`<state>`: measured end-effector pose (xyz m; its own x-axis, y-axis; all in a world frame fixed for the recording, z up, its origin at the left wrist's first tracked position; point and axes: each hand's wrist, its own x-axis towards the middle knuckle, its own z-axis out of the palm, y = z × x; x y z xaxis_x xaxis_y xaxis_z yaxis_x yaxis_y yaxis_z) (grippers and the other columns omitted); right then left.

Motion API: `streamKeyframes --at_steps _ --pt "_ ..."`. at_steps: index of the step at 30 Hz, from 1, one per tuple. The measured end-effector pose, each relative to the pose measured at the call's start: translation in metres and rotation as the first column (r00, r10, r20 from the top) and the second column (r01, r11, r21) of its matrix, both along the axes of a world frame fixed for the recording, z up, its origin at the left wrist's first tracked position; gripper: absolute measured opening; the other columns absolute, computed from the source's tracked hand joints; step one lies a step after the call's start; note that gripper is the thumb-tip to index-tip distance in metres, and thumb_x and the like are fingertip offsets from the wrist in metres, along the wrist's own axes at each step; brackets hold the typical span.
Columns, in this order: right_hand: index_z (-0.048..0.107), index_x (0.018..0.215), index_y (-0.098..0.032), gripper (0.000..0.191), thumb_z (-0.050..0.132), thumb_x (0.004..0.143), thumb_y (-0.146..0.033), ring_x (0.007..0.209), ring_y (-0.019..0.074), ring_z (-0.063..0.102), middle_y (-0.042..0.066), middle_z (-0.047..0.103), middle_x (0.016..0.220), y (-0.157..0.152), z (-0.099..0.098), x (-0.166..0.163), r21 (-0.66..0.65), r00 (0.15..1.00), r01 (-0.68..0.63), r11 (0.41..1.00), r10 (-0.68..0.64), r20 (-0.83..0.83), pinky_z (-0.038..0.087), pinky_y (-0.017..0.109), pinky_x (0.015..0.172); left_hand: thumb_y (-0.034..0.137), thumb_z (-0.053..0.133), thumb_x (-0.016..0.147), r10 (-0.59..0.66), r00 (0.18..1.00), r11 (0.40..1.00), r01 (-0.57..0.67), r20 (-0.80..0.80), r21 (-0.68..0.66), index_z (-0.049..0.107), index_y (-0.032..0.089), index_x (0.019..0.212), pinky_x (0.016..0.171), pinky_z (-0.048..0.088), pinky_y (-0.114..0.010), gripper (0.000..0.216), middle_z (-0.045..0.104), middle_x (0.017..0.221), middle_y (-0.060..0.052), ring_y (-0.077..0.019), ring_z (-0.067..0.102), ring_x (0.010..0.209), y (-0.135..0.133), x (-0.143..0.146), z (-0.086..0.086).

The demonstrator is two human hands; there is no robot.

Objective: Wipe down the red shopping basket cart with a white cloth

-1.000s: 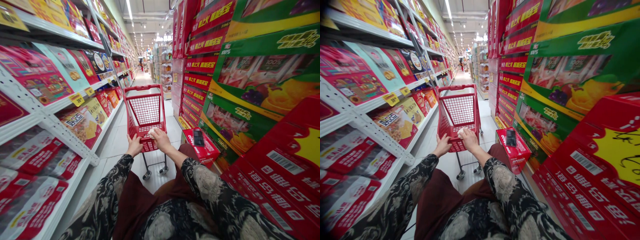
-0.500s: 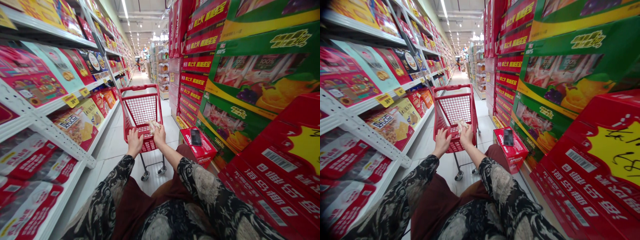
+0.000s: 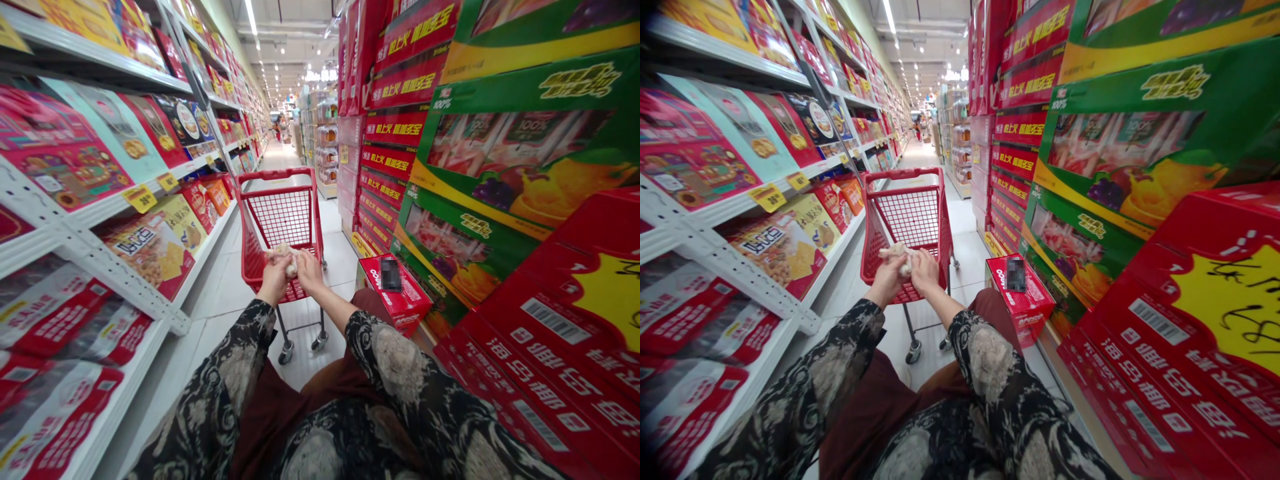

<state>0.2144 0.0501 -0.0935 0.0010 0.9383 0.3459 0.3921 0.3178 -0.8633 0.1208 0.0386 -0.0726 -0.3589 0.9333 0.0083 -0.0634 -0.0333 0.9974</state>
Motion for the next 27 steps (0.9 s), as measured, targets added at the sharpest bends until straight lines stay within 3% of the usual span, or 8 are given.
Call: streamKeyframes --at_steps 2,4,6,9,13,16,20,27 --pt "0.060 0.113 -0.020 0.030 0.041 0.092 -0.028 0.124 0.0228 0.046 0.007 0.061 0.123 -0.004 -0.006 0.014 0.042 0.946 -0.062 0.997 0.045 0.322 0.029 0.050 0.108 0.026 0.064 0.070 0.212 0.923 0.977 -0.211 -0.320 0.038 0.056 0.020 0.099 0.087 0.050 -0.038 0.030 0.067 0.096 -0.005 -0.0219 0.064 0.095 -0.001 -0.019 0.002" --pt "0.059 0.117 -0.020 0.031 0.045 0.089 -0.025 0.130 0.0252 0.040 0.008 0.060 0.126 -0.008 -0.014 0.025 0.036 0.849 -0.161 0.986 0.120 0.514 0.027 0.055 0.108 0.032 0.065 0.070 0.331 0.713 0.935 -0.337 -0.618 0.112 0.057 0.022 0.100 0.091 0.047 -0.043 0.033 0.066 0.099 -0.006 -0.0260 0.061 0.099 -0.005 -0.039 0.002" --pt "0.054 0.125 -0.017 0.040 0.046 0.086 -0.018 0.134 0.0247 0.034 0.009 0.056 0.132 -0.009 -0.020 0.029 0.040 0.812 -0.215 0.976 0.156 0.562 0.031 0.049 0.109 0.030 0.057 0.075 0.314 0.526 0.932 -0.331 -0.790 0.150 0.056 0.020 0.103 0.092 0.046 -0.044 0.029 0.063 0.104 -0.010 -0.0282 0.058 0.104 -0.011 -0.053 -0.002" --pt "0.043 0.136 -0.010 0.055 0.042 0.081 -0.009 0.134 0.0221 0.036 0.011 0.051 0.137 -0.008 -0.025 0.025 0.073 0.851 -0.204 0.976 0.140 0.506 0.032 0.039 0.111 0.020 0.047 0.079 0.250 0.362 0.957 -0.233 -0.898 0.173 0.055 0.014 0.108 0.097 0.042 -0.042 0.031 0.059 0.111 -0.015 -0.0289 0.053 0.111 -0.018 -0.047 -0.013" --pt "0.033 0.142 -0.011 0.069 0.041 0.074 -0.004 0.130 0.0184 0.042 0.010 0.046 0.142 -0.005 -0.023 0.021 0.111 0.887 -0.226 0.968 0.158 0.433 0.034 0.033 0.111 0.013 0.044 0.076 0.164 0.280 0.986 -0.018 -0.946 0.166 0.051 0.008 0.119 0.105 0.035 -0.042 0.044 0.054 0.125 -0.018 -0.0287 0.047 0.120 -0.017 -0.009 -0.029" --pt "0.031 0.143 -0.015 0.069 0.041 0.076 -0.006 0.131 0.0183 0.042 0.009 0.041 0.145 -0.004 -0.021 0.024 0.090 0.914 -0.200 0.976 0.153 0.375 0.038 0.033 0.108 0.013 0.043 0.078 0.102 0.276 0.978 0.150 -0.956 0.147 0.054 0.011 0.116 0.108 0.033 -0.041 0.040 0.058 0.123 -0.015 -0.0260 0.050 0.118 -0.018 0.008 -0.037" --pt "0.034 0.142 -0.013 0.068 0.043 0.075 -0.004 0.133 0.0184 0.039 0.010 0.041 0.145 -0.004 -0.020 0.026 0.068 0.926 -0.203 0.977 0.169 0.337 0.033 0.034 0.112 0.016 0.048 0.077 0.157 0.305 0.961 0.173 -0.939 0.217 0.051 0.010 0.122 0.101 0.041 -0.040 0.045 0.056 0.126 -0.015 -0.0254 0.051 0.117 -0.023 0.004 -0.044" --pt "0.029 0.144 -0.018 0.067 0.041 0.080 -0.005 0.130 0.0162 0.043 0.007 0.044 0.144 -0.007 -0.013 0.027 0.054 0.922 -0.208 0.977 0.178 0.343 0.036 0.034 0.110 0.018 0.040 0.086 0.135 0.072 0.969 0.199 -0.988 0.147 0.052 0.012 0.126 0.101 0.037 -0.051 0.042 0.053 0.133 -0.016 -0.0303 0.043 0.127 -0.017 0.007 -0.057"
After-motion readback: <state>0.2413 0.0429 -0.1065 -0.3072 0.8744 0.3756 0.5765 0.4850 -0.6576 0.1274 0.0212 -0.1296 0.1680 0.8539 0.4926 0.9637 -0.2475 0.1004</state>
